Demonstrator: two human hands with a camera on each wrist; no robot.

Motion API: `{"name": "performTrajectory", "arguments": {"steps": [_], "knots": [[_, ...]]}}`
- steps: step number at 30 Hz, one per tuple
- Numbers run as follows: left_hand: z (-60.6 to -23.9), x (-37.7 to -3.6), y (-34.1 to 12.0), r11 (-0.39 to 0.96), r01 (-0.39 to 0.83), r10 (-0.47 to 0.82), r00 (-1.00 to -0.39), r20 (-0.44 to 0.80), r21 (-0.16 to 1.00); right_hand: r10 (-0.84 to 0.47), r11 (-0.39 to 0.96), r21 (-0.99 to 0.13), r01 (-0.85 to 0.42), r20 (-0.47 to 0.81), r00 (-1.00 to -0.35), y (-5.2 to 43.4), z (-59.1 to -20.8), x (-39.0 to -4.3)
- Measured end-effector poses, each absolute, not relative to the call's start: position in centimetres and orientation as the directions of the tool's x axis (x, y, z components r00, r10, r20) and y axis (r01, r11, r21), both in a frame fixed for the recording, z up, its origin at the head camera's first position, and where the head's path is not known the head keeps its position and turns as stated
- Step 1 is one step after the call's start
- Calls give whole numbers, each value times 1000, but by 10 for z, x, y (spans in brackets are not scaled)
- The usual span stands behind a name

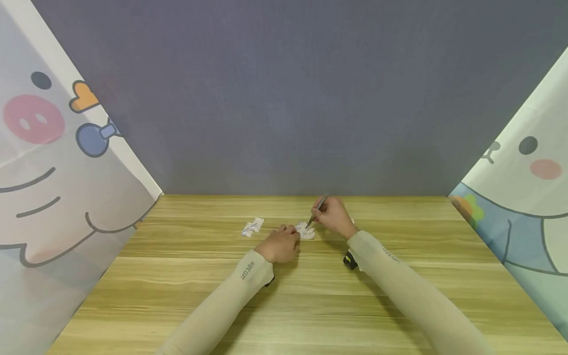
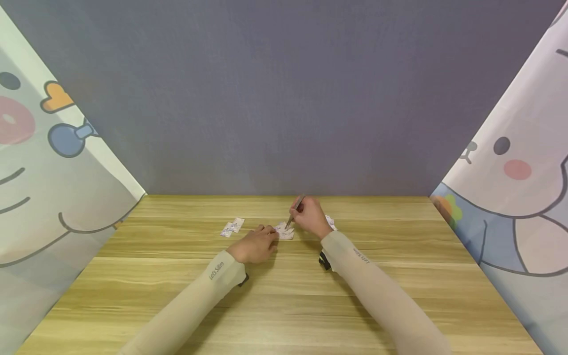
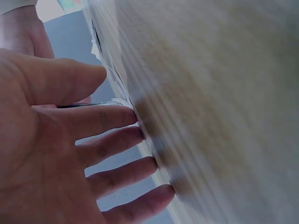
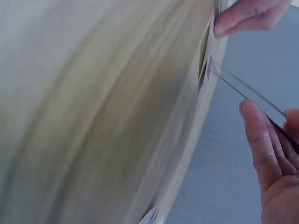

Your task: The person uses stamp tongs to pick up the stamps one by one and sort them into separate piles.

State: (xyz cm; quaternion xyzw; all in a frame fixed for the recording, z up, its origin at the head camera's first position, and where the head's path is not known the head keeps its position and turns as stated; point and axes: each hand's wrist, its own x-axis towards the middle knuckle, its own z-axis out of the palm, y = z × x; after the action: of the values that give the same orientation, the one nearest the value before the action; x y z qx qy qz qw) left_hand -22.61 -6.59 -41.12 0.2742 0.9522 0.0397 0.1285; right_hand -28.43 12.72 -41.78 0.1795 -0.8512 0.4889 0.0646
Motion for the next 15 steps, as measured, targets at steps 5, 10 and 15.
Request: {"name": "performTrajectory", "arguments": {"steps": [5, 10, 15], "knots": [[-411, -225, -67, 845, 514, 535, -815, -223, 148, -261, 450, -797, -402, 313, -913, 123, -416, -280], [-411, -222, -67, 848, 501, 530, -818, -223, 175, -256, 462, -779, -424, 341, -905, 121, -411, -275], [-411, -221, -67, 850, 495, 525, -821, -224, 180, -262, 458, -766, -451, 368, -892, 123, -404, -272]]}}
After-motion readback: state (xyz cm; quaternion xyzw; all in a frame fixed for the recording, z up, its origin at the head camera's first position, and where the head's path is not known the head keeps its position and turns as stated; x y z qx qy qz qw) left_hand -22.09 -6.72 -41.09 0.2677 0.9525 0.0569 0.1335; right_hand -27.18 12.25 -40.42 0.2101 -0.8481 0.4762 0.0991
